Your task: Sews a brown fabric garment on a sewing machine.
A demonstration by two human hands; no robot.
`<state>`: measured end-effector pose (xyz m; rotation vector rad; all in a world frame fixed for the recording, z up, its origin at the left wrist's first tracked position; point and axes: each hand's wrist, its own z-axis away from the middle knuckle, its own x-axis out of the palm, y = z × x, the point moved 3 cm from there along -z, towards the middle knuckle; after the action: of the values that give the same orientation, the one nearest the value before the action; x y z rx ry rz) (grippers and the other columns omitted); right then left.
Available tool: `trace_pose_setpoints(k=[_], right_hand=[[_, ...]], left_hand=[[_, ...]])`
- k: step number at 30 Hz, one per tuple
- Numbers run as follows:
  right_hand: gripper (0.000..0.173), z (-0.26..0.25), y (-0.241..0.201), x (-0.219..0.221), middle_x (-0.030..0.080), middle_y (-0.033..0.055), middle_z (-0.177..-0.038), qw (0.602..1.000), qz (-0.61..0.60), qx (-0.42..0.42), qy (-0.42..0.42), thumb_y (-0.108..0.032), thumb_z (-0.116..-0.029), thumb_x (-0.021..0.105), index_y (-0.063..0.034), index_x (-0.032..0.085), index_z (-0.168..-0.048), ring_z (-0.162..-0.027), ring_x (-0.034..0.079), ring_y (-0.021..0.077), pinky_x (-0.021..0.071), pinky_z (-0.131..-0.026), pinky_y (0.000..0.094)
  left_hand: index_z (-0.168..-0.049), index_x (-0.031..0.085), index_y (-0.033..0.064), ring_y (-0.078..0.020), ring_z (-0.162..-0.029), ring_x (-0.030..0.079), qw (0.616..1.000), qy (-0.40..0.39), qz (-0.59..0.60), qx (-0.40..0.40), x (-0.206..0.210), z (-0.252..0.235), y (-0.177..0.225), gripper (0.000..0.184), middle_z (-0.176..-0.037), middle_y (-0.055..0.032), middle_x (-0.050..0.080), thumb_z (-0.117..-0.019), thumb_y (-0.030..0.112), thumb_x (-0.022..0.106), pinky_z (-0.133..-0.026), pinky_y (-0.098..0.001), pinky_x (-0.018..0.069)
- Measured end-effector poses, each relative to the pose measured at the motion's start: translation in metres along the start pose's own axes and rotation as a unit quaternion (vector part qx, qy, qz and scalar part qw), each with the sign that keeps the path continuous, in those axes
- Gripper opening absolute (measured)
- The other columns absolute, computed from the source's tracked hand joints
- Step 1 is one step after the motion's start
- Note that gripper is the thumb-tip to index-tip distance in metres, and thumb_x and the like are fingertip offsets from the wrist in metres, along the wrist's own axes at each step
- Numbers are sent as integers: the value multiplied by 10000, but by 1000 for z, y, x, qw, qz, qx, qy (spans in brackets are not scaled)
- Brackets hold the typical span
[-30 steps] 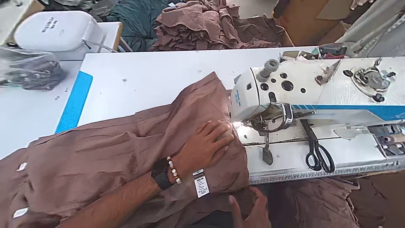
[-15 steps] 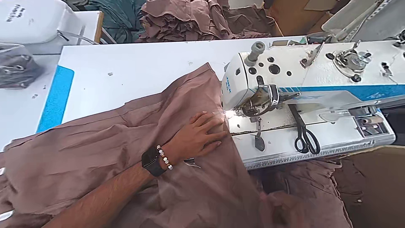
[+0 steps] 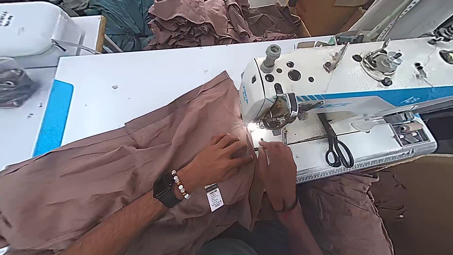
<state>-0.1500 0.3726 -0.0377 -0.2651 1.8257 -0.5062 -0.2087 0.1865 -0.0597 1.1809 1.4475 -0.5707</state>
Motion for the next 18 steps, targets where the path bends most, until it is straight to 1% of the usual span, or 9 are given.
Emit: trace_pose_setpoints(k=[2, 4, 6, 7, 9, 10, 12, 15, 18], right_hand=[[260, -8, 3, 10, 712, 58, -989, 1000, 8, 21, 5, -226, -1016, 548, -151, 780, -1105, -920, 678, 218, 572, -750, 368], [261, -11, -1, 15, 723, 17, -916, 999, 15, 45, 0, -323, -1011, 584, -185, 802, -1054, -847, 683, 183, 560, -700, 361], [256, -12, -6, 17, 730, -32, -821, 998, 13, 64, 1, -383, -983, 626, -210, 813, -1009, -746, 679, 136, 549, -652, 357], [257, -11, -8, 17, 733, -44, -799, 997, 13, 71, -3, -398, -971, 636, -212, 812, -1004, -722, 679, 128, 548, -650, 366], [265, -8, -12, 17, 726, -59, -787, 996, 9, 84, -15, -431, -950, 661, -215, 808, -995, -722, 670, 133, 536, -667, 388], [262, -8, -13, 17, 727, -64, -797, 996, 10, 89, -24, -434, -945, 668, -218, 804, -1006, -743, 672, 138, 532, -679, 397], [249, -7, -15, 17, 734, -73, -802, 994, 16, 99, -43, -418, -941, 663, -225, 793, -1029, -753, 682, 137, 532, -678, 405], [220, -8, -13, 16, 700, -74, -742, 994, 3, 104, -41, -349, -939, 629, -224, 788, -1022, -658, 649, 111, 520, -601, 386], [274, -4, -10, 18, 669, -53, -729, 997, -9, 70, -14, -290, -942, 600, -193, 782, -1123, -636, 614, 120, 504, -575, 357]], left_hand=[[-1374, 633, 402, -281, -1342, 504, 1000, -6, 0, 4, 0, 1, 0, 365, -1413, -21, 601, -1057, 353, 458, -1107, -555, 373], [-1341, 656, 384, -288, -1328, 507, 1000, -15, 4, 8, -3, -1, 0, 348, -1393, -24, 606, -1057, 341, 461, -1102, -560, 373], [-1216, 728, 311, -280, -1279, 544, 1000, 7, 27, -4, -8, -6, -3, 304, -1303, -18, 659, -1028, 295, 489, -1071, -548, 398], [-1140, 749, 259, -259, -1232, 585, 999, 33, 35, -24, -10, -10, -5, 283, -1229, -15, 690, -1011, 264, 497, -1052, -519, 436], [-1075, 738, 183, -230, -1163, 627, 995, 72, 24, -72, -10, -16, -11, 252, -1143, -23, 705, -1012, 222, 497, -1005, -458, 487], [-1075, 731, 165, -223, -1167, 628, 992, 83, 10, -91, -8, -19, -15, 246, -1138, -23, 705, -1014, 222, 499, -1006, -444, 492], [-1146, 724, 170, -219, -1242, 597, 991, 84, -11, -107, -2, -20, -21, 267, -1204, -23, 694, -1032, 249, 496, -1057, -444, 461], [-1291, 697, 245, -248, -1318, 537, 990, 78, -37, -109, 4, -20, -24, 329, -1309, -36, 652, -1045, 291, 483, -1098, -487, 405], [-1367, 653, 298, -260, -1347, 490, 986, 67, -77, -130, 8, -19, -24, 394, -1397, -19, 607, -1050, 360, 428, -1102, -500, 353]])
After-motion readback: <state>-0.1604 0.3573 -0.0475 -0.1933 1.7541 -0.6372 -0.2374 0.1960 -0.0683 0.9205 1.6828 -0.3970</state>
